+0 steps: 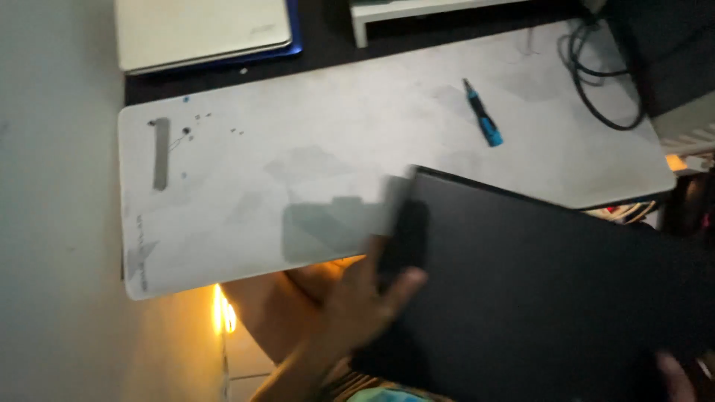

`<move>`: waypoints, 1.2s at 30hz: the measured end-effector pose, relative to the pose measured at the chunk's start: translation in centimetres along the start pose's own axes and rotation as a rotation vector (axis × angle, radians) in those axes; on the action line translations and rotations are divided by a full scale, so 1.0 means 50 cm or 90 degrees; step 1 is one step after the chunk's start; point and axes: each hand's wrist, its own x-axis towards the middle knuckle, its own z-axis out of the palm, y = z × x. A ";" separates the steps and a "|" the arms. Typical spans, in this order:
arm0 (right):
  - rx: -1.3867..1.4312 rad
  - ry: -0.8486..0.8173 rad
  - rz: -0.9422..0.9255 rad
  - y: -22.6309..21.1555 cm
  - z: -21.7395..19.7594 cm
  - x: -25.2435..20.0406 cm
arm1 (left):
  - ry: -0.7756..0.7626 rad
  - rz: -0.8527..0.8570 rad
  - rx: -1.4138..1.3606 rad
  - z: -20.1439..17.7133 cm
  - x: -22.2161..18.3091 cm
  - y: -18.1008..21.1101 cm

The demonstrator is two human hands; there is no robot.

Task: Removing the back cover of a laptop using a screwdriver and a prying tool.

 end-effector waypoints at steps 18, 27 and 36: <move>0.015 -0.341 -0.150 -1.027 0.210 0.286 | 0.215 -0.476 0.288 -0.411 -0.014 -0.133; -0.051 -0.263 -0.202 -0.977 0.267 0.394 | 0.221 -0.384 0.349 -0.416 0.176 -0.211; -0.205 -0.222 -0.283 -0.966 0.279 0.425 | 0.242 -0.328 0.571 -0.358 0.177 -0.229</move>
